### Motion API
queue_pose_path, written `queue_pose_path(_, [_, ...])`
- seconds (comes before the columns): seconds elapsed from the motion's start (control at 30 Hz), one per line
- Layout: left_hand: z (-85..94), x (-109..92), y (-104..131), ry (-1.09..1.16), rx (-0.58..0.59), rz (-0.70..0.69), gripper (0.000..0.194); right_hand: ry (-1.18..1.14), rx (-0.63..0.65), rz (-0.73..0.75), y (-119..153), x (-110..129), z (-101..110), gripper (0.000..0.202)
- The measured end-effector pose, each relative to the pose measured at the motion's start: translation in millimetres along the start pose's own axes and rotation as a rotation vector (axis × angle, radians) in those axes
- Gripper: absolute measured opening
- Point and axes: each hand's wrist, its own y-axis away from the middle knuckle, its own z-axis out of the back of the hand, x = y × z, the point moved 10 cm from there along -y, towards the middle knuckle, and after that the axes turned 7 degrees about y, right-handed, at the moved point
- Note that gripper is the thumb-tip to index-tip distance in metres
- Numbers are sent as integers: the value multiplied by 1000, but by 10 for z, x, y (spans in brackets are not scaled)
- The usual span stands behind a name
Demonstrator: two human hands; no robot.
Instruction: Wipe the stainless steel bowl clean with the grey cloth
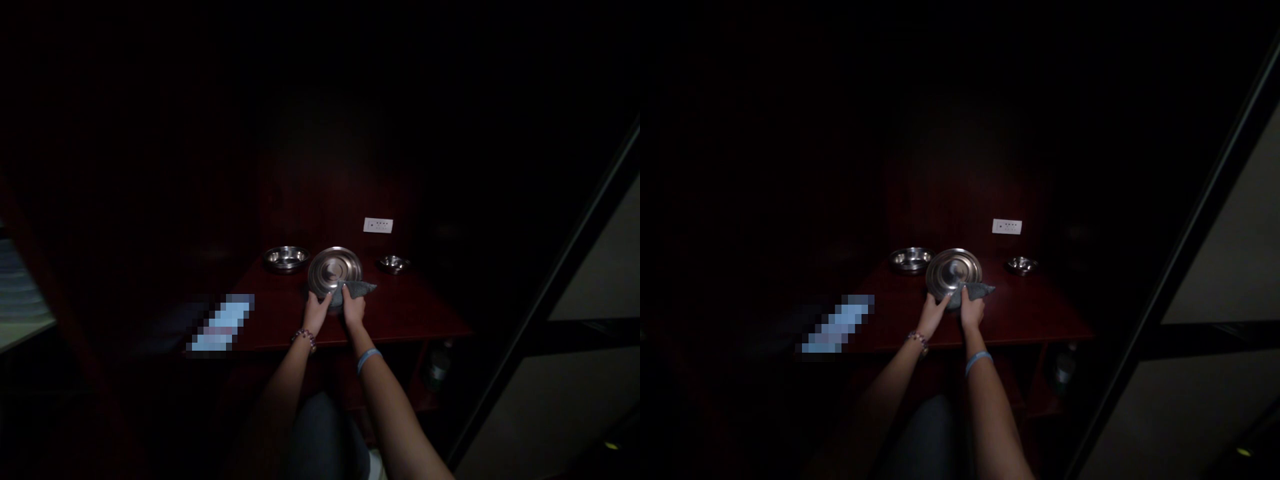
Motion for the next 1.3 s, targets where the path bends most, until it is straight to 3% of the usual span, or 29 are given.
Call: queue_pose_path(1.3, [21,86,-39,7,0,-11,38,2,-3,-6,20,10,12,47])
